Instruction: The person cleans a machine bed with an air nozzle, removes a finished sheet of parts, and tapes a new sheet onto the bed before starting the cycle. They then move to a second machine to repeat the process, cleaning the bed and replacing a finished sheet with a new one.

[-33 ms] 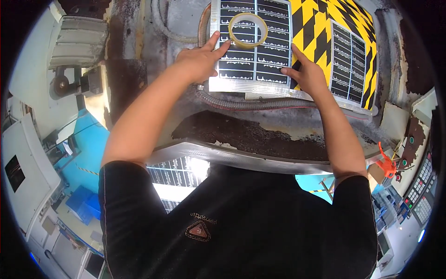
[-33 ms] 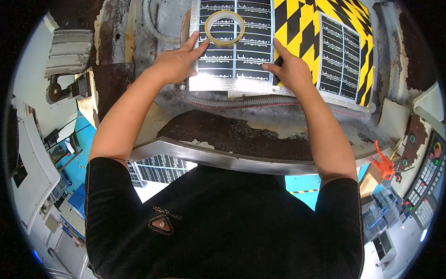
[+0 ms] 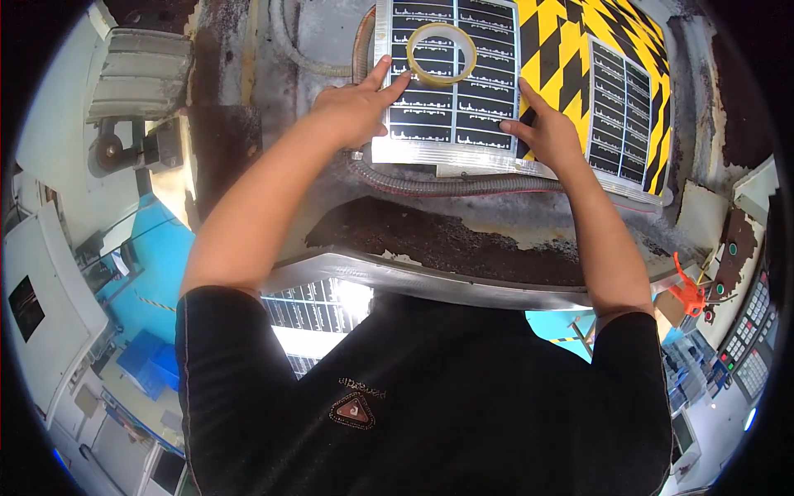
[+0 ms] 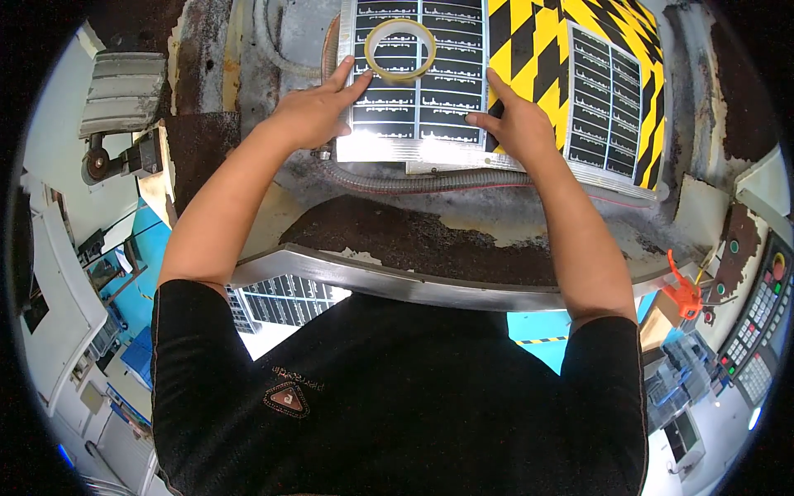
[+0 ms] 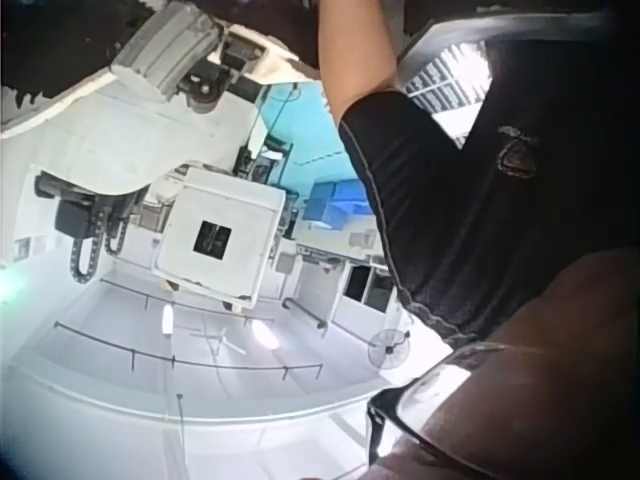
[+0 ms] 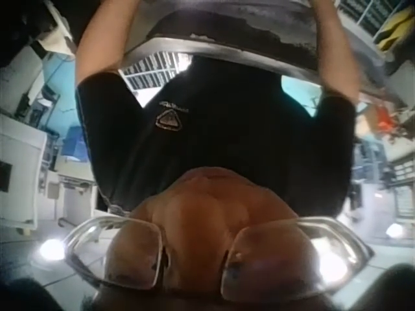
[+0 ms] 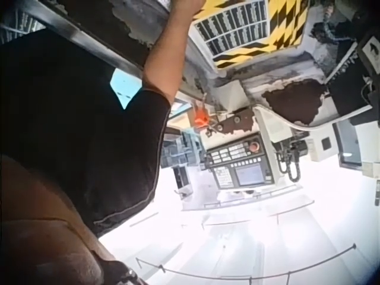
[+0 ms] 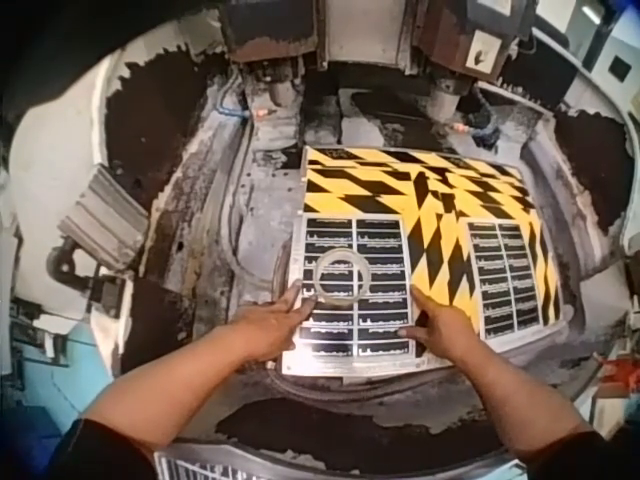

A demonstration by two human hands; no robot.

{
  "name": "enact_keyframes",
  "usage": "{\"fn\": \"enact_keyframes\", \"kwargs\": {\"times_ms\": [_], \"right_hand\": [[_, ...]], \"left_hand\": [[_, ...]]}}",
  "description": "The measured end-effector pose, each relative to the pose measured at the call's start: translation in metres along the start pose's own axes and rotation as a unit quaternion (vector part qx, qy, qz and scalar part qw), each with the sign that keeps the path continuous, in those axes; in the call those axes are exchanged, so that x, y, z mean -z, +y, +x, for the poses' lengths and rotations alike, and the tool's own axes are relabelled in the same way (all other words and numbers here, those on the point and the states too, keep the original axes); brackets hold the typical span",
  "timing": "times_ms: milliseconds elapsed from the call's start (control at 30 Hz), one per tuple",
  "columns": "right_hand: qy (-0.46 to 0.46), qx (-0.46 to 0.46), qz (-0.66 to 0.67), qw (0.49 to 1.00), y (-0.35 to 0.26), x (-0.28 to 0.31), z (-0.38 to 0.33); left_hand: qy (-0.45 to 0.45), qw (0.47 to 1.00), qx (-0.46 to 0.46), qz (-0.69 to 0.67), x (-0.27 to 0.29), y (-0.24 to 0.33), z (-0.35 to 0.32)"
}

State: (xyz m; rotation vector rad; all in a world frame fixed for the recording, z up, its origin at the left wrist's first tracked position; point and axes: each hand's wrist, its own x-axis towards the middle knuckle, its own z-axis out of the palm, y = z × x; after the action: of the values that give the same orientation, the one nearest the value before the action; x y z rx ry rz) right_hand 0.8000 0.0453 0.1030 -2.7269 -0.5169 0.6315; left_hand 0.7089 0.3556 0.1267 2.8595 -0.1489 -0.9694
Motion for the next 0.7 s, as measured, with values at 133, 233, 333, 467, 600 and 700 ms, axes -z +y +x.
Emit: {"fn": "enact_keyframes", "kwargs": {"times_ms": [133,233,333,467,600,700], "right_hand": [[-0.009,0.002,0.008,1.000,-0.001,0.002,0.000],[-0.013,-0.008,-0.005,1.000,-0.002,0.002,0.000],[-0.004,-0.006,-0.006,1.000,-0.001,0.001,0.000],[0.003,0.002,-0.006,1.000,0.000,0.001,0.000],[0.004,0.008,0.022,1.000,-0.001,0.004,0.000],[-0.010,-0.001,0.017,1.000,-0.003,0.006,-0.001]], "left_hand": [[-0.001,1.000,-0.002,-0.010,0.001,0.000,0.000],[0.005,1.000,-0.005,-0.011,0.002,0.000,0.000],[0.006,1.000,-0.004,-0.010,0.001,0.000,0.000],[0.010,1.000,-0.007,-0.013,0.002,0.000,-0.002],[0.016,1.000,-0.004,0.021,0.008,0.003,-0.003],[0.025,1.000,-0.011,0.013,0.012,0.002,-0.002]]}}
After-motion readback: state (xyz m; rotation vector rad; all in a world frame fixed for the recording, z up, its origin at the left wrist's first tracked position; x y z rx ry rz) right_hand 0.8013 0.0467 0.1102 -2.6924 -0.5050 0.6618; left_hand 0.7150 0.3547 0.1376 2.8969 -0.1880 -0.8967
